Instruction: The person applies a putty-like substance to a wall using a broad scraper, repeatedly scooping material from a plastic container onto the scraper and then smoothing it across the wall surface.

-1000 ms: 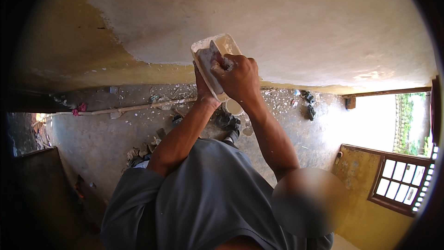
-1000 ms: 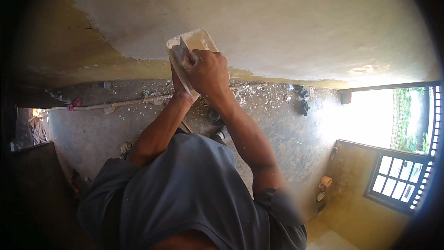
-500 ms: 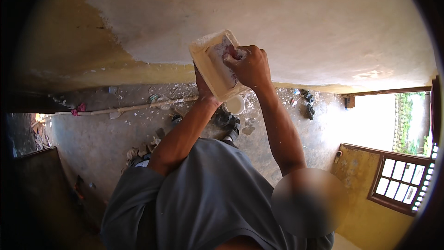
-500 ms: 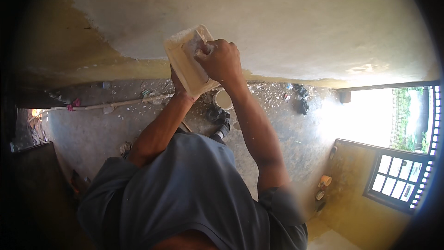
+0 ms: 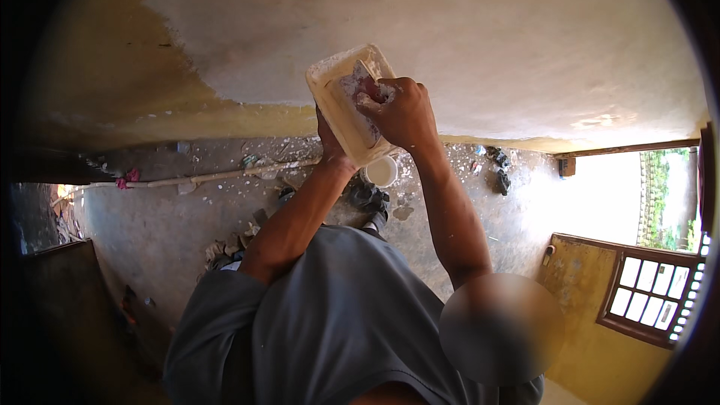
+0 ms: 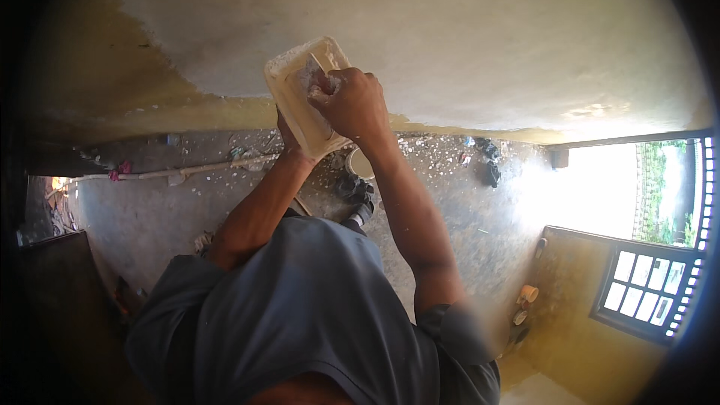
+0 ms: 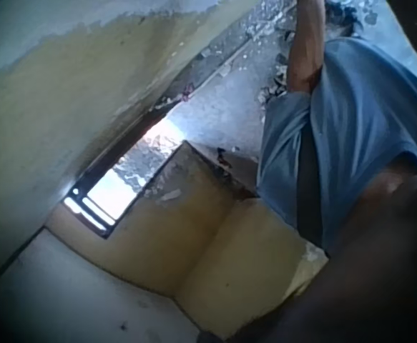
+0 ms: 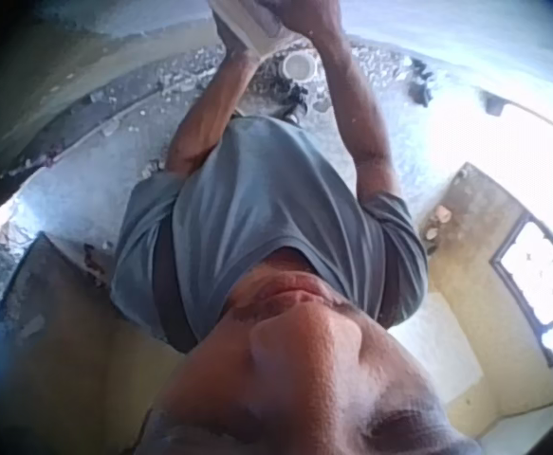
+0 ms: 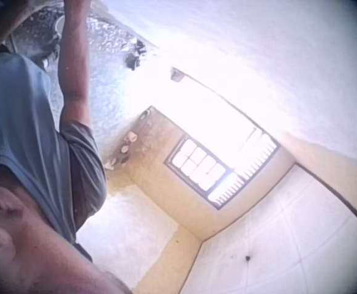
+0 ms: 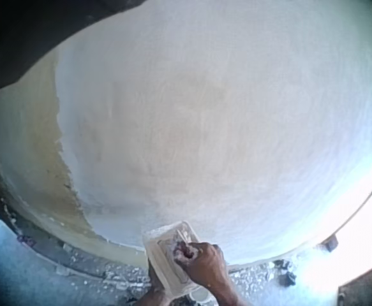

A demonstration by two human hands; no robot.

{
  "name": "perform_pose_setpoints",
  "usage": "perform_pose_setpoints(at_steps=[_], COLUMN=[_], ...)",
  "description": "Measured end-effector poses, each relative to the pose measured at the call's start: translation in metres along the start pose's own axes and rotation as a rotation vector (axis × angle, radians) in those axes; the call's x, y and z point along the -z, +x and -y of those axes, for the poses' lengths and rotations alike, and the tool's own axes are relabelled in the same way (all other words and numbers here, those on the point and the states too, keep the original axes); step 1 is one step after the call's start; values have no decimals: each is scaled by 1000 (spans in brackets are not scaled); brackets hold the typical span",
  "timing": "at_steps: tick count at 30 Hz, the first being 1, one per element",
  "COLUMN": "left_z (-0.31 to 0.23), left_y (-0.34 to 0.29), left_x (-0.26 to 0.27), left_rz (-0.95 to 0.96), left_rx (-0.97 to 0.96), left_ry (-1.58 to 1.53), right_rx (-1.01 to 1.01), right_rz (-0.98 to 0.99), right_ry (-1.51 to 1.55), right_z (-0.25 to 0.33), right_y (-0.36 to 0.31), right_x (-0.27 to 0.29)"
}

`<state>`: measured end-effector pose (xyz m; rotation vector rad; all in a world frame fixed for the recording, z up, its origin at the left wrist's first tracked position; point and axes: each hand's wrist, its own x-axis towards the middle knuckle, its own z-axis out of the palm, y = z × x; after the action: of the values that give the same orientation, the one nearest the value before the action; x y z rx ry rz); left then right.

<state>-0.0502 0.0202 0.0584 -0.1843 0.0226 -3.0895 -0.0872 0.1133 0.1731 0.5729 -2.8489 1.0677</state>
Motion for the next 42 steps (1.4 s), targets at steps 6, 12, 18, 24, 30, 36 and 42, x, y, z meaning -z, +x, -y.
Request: perform_pose_setpoints(at_steps=[6,12,18,24,30,36,42], left_z=[-1,-3,2,5,9,21,16], left_y=[0,-2,-2,2,4,3,3], left_x=[-2,-6,-6,-6,1,-4,25], left_rz=[-120,-197,-117,-149,-197,-497,-359], left_rx=[40,60,74,-1,-48,-69,-54], left_ry=[-33,2,15,131,165,311,224], right_rx=[16,-84,-195,72,230,245,209], right_rz=[77,50,32,-105,-153,-94,-58], right_ry=[32,106,138,-45,-374,-417,-327], right_z=[-4,-10,-12,-18,-13,-7,10], right_y=[0,2,1,-3,-7,-25,-28], right_x=[3,13,16,16,7,-25,-19])
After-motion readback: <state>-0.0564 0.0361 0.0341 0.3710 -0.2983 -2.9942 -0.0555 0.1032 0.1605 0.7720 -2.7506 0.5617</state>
